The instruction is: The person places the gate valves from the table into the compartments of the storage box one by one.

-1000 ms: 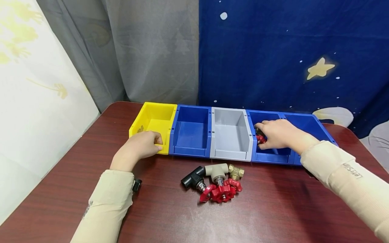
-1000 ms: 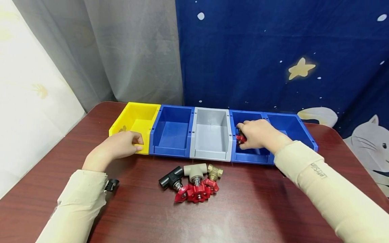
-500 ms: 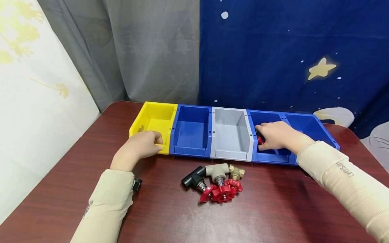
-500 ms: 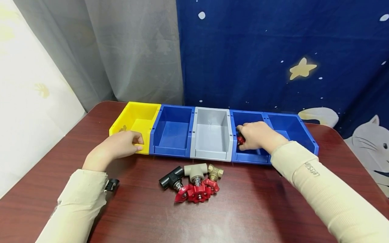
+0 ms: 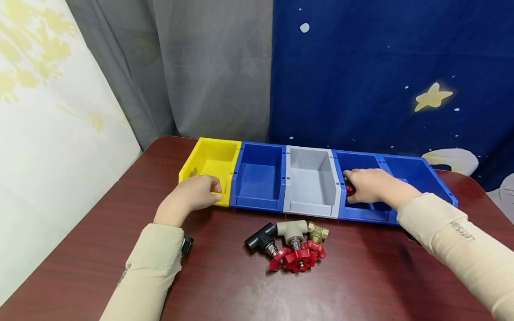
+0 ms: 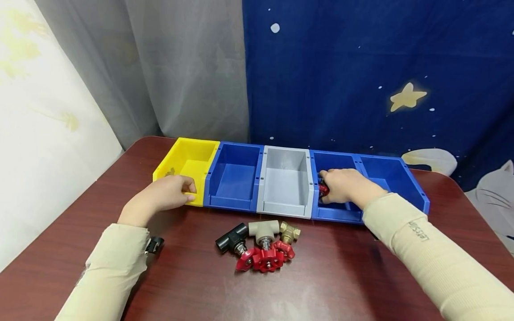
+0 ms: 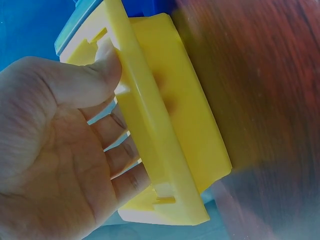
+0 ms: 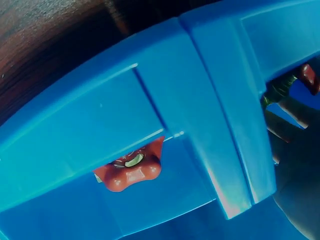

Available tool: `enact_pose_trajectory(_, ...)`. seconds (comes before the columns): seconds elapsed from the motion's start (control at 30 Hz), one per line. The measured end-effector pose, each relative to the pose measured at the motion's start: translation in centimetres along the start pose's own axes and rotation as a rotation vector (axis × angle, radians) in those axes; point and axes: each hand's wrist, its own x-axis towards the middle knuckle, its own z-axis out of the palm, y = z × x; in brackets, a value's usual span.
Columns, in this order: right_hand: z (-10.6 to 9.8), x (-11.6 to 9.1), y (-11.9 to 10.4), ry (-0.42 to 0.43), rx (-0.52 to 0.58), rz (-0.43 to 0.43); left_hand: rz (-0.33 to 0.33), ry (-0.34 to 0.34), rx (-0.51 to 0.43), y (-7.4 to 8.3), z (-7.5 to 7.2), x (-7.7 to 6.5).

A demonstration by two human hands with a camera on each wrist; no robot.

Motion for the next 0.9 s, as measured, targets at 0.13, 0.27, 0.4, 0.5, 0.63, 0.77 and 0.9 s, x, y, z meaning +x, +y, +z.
enact_pose_trajectory(0.13, 0.1, -0.1, 0.0, 0.006, 0.004, 0.007, 0.001, -0.001, -0.002, 0.1, 0.0, 0.0)
enact_pose_trajectory(0.27, 0.1, -0.2, -0.1, 0.006, 0.01, 0.009, -0.005, -0.003, 0.002, 0.1, -0.1, 0.0)
enact_pose_trajectory(0.4, 0.2, -0.3, -0.1, -0.01, 0.011, 0.015, -0.005, -0.003, 0.0, 0.1, 0.1, 0.0)
enact_pose_trajectory(0.5, 0.1, -0.7, -0.2, -0.015, 0.005, 0.019, -0.01, -0.002, -0.003, 0.0, 0.2, -0.1)
enact_pose_trajectory(0.63, -0.2, -1.4, -0.3, 0.003, 0.006, 0.029, -0.013, -0.001, -0.005, -0.1, 0.3, 0.0)
enact_pose_trajectory(0.77, -0.3, -2.4, -0.6, 0.054, -0.005, 0.036, -0.01, 0.004, -0.003, -0.1, 0.3, 0.1)
enact_pose_trajectory(0.9, -0.4, -3.5, -1.0, 0.11, -0.02, 0.047, -0.007, 0.007, 0.004, -0.1, 0.2, 0.1)
